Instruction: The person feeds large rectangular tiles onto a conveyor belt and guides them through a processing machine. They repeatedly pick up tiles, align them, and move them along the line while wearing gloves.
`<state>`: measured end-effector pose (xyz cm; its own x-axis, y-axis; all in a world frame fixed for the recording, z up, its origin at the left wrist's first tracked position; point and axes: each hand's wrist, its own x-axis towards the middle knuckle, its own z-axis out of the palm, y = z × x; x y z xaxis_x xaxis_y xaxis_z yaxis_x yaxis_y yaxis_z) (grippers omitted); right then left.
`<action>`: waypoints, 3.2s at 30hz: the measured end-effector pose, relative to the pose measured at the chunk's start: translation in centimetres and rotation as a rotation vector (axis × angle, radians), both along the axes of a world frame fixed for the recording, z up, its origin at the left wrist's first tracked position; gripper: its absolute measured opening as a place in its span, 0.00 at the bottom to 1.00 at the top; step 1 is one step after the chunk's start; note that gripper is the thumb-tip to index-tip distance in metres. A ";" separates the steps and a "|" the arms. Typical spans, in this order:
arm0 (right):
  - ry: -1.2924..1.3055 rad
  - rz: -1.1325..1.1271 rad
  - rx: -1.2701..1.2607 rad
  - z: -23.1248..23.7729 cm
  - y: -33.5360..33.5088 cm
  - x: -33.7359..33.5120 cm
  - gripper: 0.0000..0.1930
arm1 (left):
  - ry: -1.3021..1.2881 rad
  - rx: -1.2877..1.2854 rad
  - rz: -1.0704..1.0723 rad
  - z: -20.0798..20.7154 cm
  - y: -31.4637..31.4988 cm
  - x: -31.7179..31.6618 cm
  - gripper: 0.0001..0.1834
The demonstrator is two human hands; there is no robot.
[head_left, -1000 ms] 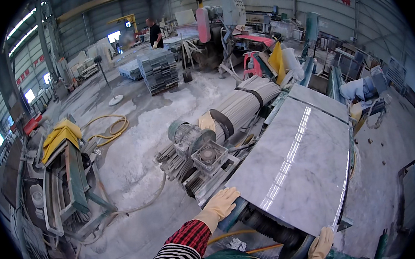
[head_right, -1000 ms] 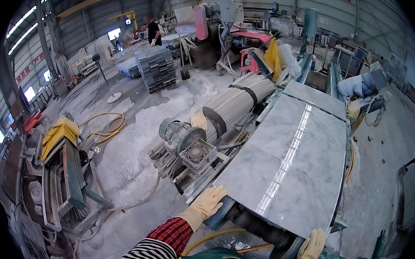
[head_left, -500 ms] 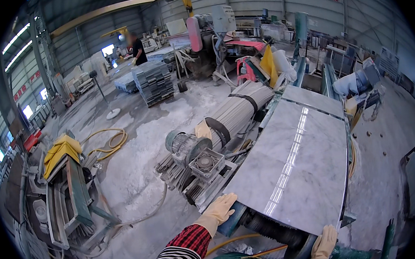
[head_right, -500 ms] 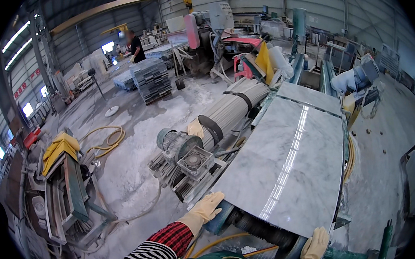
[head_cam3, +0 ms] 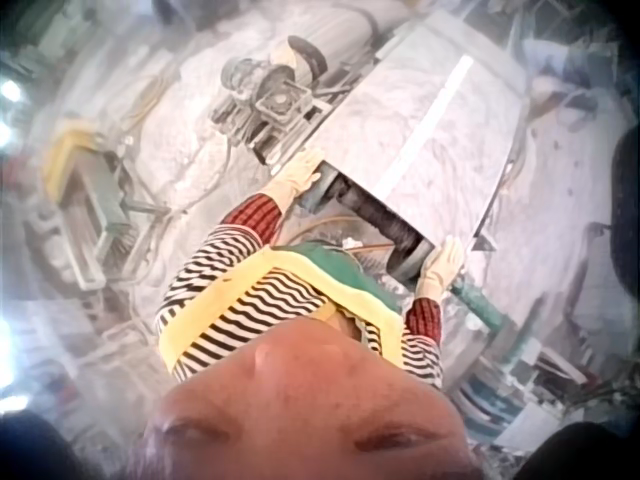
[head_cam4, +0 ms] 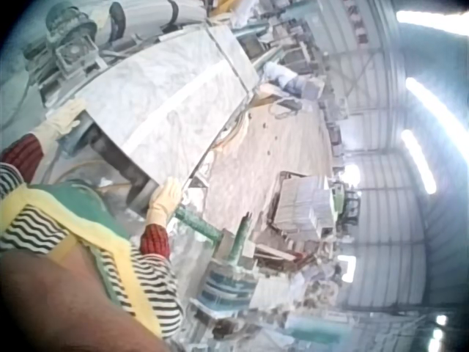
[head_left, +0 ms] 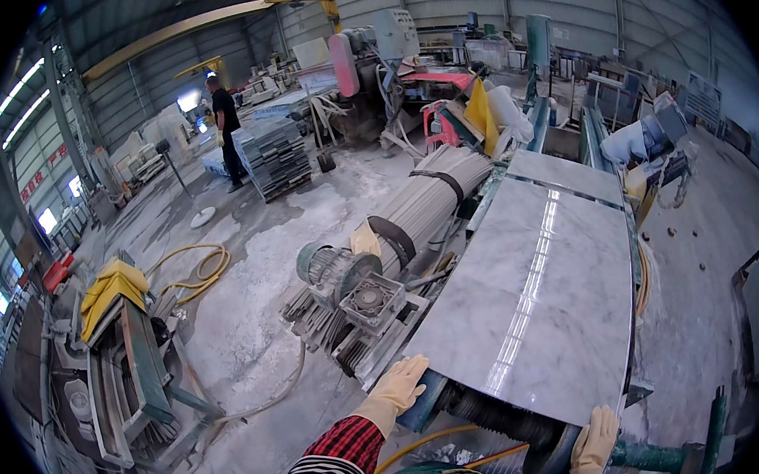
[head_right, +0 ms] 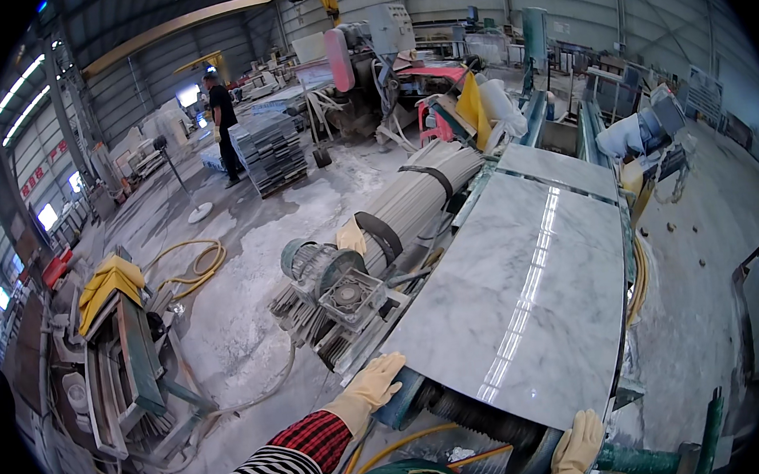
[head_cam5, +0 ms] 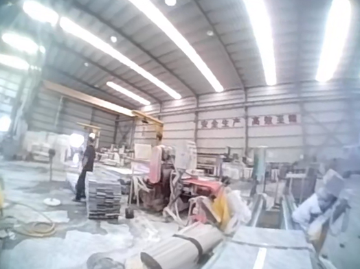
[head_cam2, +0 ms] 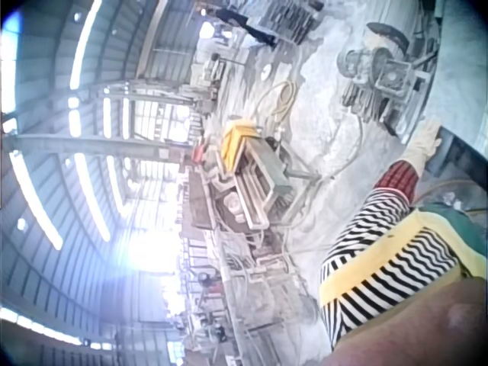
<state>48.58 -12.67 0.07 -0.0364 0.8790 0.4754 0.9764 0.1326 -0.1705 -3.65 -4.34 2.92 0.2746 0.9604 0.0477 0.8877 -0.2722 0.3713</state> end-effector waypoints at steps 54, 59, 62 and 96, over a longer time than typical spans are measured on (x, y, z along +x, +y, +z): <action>0.007 -0.029 0.041 -0.6 -1.9 -0.9 0.24 | -0.001 0.026 0.044 -0.9 -2.3 -0.1 0.36; -0.044 -0.104 0.126 -2.2 -2.6 -1.5 0.25 | -0.010 0.016 0.074 -0.4 -2.9 0.6 0.36; -0.003 -0.160 0.109 -2.1 -4.1 -3.6 0.27 | -0.054 0.030 0.085 -0.3 -3.3 0.8 0.35; 0.325 -0.145 -0.080 3.3 -8.0 -6.3 0.20 | 0.428 0.219 -0.507 0.4 3.9 15.5 0.48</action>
